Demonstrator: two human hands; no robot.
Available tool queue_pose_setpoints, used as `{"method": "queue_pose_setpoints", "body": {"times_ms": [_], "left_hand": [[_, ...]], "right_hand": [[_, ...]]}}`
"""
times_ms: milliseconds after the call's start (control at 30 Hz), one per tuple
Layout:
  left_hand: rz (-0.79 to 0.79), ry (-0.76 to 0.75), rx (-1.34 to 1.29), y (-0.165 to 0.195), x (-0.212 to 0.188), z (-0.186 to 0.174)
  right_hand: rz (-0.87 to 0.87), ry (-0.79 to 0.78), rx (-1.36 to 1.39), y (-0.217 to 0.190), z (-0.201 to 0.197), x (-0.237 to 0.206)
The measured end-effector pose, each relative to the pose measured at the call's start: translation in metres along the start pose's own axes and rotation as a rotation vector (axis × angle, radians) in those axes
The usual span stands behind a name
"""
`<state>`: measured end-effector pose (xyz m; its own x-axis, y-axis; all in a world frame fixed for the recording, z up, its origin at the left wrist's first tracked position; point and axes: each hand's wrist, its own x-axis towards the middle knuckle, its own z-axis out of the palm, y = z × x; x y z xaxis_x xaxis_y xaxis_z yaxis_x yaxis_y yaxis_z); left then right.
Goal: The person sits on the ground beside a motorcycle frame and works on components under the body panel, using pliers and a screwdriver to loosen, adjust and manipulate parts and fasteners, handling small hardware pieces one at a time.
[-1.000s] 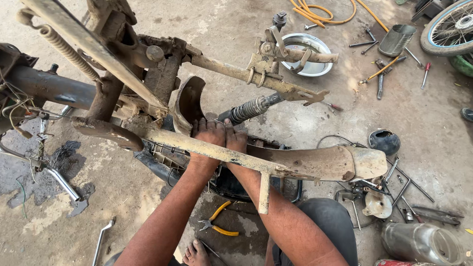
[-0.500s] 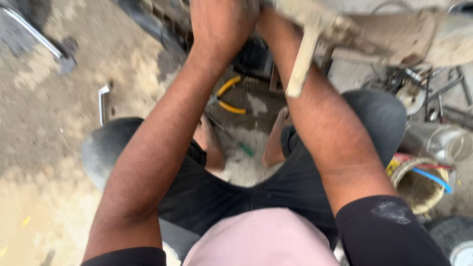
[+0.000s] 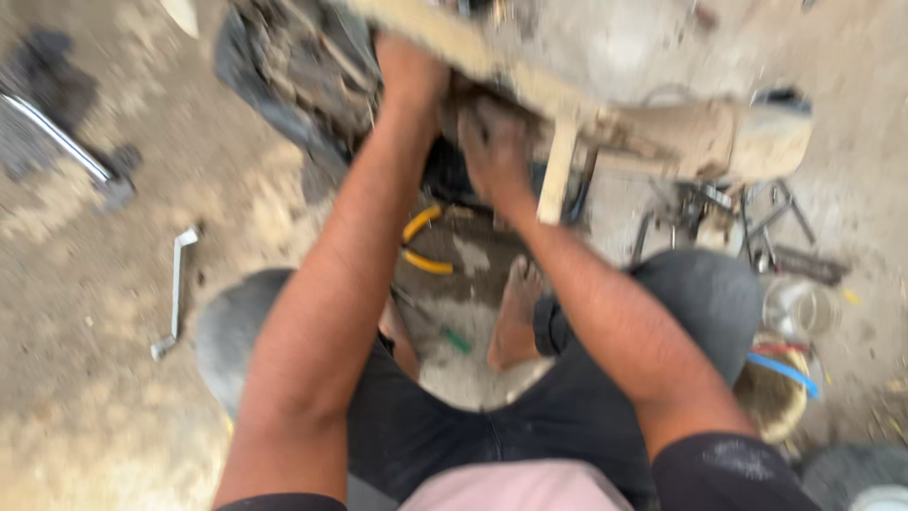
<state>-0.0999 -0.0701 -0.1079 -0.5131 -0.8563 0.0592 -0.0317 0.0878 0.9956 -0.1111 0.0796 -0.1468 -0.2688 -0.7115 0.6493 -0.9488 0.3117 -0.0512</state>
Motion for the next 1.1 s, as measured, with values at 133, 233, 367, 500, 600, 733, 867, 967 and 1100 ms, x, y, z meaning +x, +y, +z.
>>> {"method": "queue_pose_setpoints", "body": {"times_ms": [133, 233, 367, 500, 600, 733, 867, 967, 1100], "left_hand": [[-0.211, 0.027, -0.445, 0.034, 0.006, 0.004], [-0.458, 0.102, -1.048, 0.051, 0.007, 0.008], [-0.583, 0.123, -1.333, 0.050, 0.032, 0.019], [-0.669, 0.114, -1.367, 0.043, 0.050, 0.030], [-0.707, 0.091, -1.402, 0.047, 0.051, 0.031], [-0.719, 0.056, -1.450, 0.050, 0.052, 0.035], [-0.674, 0.009, -1.537, 0.039, 0.057, 0.038], [-0.582, -0.041, -1.639, 0.030, 0.050, 0.037], [-0.307, -0.158, -1.825, 0.025, 0.033, 0.026]], "right_hand": [[0.338, -0.578, 0.579, -0.053, -0.022, -0.019], [0.202, -0.911, 0.585, -0.086, -0.036, -0.042], [0.164, -1.046, 0.846, -0.102, -0.040, -0.078], [0.490, -1.061, 0.838, -0.095, -0.046, -0.086], [0.586, -1.159, 0.595, -0.088, -0.048, -0.078], [0.602, -1.336, 0.414, -0.079, -0.050, -0.074], [0.641, -1.179, 0.504, -0.077, -0.053, -0.088], [0.414, -1.079, 0.550, -0.068, -0.071, -0.090], [0.193, -1.023, 0.486, -0.023, -0.098, -0.056]]}}
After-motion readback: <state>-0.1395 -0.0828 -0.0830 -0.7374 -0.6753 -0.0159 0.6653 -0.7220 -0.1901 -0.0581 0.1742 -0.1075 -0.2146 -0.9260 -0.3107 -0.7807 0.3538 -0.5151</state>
